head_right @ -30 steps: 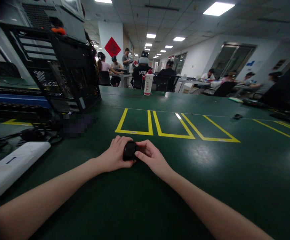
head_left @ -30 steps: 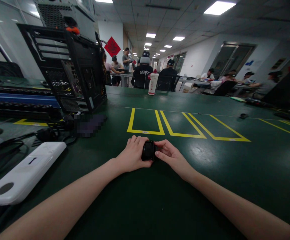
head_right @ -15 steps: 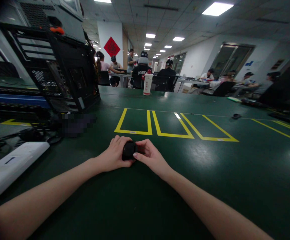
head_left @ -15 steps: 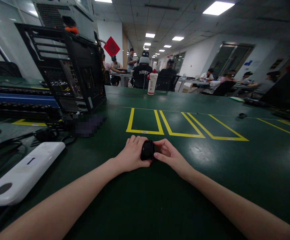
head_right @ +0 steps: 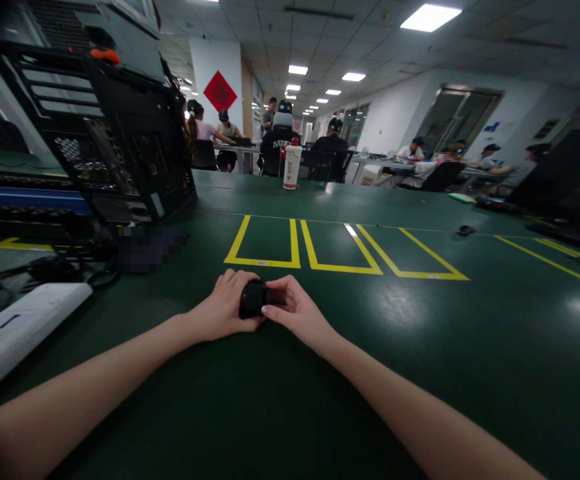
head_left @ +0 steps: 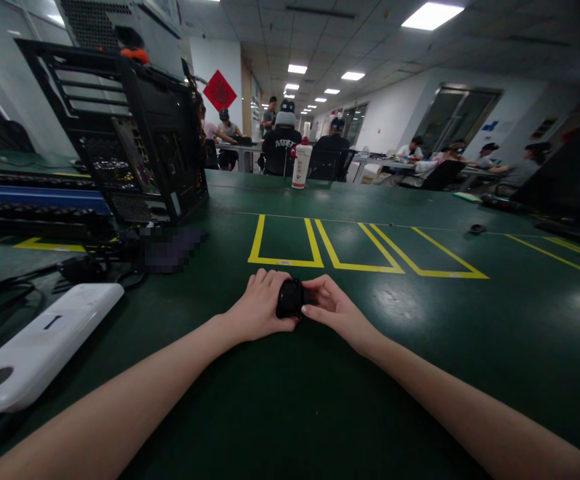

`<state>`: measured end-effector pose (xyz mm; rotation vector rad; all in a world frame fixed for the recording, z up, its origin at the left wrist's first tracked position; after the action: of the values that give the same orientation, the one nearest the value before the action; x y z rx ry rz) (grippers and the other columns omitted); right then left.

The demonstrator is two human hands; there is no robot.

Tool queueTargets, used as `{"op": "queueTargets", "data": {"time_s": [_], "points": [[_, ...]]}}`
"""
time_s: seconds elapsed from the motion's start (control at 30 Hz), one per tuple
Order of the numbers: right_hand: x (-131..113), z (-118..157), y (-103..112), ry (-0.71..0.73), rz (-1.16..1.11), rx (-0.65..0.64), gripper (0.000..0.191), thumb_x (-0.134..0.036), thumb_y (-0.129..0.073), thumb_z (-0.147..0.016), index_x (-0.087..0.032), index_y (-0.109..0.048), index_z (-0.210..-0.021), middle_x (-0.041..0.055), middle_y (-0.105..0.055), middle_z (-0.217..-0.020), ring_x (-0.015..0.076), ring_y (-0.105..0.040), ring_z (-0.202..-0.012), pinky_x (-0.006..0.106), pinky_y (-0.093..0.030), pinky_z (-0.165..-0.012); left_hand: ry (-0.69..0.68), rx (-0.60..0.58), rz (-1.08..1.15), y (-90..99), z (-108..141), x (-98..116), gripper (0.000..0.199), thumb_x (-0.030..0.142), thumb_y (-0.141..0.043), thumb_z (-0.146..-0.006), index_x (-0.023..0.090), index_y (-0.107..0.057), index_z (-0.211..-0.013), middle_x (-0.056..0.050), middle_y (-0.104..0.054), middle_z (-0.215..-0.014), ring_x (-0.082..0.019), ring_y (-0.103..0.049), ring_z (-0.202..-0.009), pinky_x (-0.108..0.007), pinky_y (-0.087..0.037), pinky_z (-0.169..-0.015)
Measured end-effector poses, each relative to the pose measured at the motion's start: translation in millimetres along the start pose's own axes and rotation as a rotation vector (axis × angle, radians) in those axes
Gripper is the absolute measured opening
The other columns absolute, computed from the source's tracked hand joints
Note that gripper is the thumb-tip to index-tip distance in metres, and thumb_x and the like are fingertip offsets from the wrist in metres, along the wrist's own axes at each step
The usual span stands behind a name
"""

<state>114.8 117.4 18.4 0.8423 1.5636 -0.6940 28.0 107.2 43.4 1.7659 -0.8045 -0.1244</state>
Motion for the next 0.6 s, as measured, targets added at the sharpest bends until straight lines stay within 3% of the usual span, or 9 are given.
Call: {"op": "queueTargets", "data": {"time_s": [0.13,0.37,0.6], "points": [[1.3,-0.3,1.4,-0.031,0.007,0.024,0.027,-0.019,-0.06,-0.074,-0.023,-0.047,-0.097,0.0025,-0.054,-0.104,0.0169,-0.053,-0.102,0.038,-0.041,-0.091,0.001,0.006,-0.003,-0.7,-0.4,0.2,0.054,0.045,-0.06,-0.066,0.017,-0.04,-0.107,-0.008,-0.047,-0.101,-0.025,-0.041,-0.089,-0.039,-0.037,-0.077],[0.7,-1.5,-1.7,-0.025,0.067,-0.019,0.044,-0.02,-0.056,-0.076,-0.027,-0.042,-0.118,0.0036,-0.049,-0.114,0.0182,-0.05,-0.105,0.038,-0.04,-0.092,0.005,0.013,0.015,0.3,0.6,0.3,0.06,0.044,-0.06,-0.066,0.018,-0.036,-0.115,-0.008,-0.047,-0.102,-0.025,-0.041,-0.09,-0.039,-0.036,-0.078],[-2.9,-4.0,-2.9,0.047,0.085,-0.028,0.043,-0.02,-0.06,-0.074,-0.026,-0.046,-0.113,0.0039,-0.05,-0.112,0.0174,-0.051,-0.1,0.036,-0.044,-0.087,0.022,0.022,-0.022,0.4,0.8,1.7,0.065,0.043,-0.059,-0.066,0.02,-0.033,-0.12,-0.008,-0.048,-0.106,-0.026,-0.041,-0.092,-0.041,-0.034,-0.08]]}}
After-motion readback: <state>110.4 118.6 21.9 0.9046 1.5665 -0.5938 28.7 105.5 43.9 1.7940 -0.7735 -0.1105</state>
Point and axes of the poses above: each hand's wrist, its own z-axis away from the middle knuckle, its own y-axis out of the back of the hand, x = y × z, the point moved 10 cm from there along -z, towards the middle knuckle
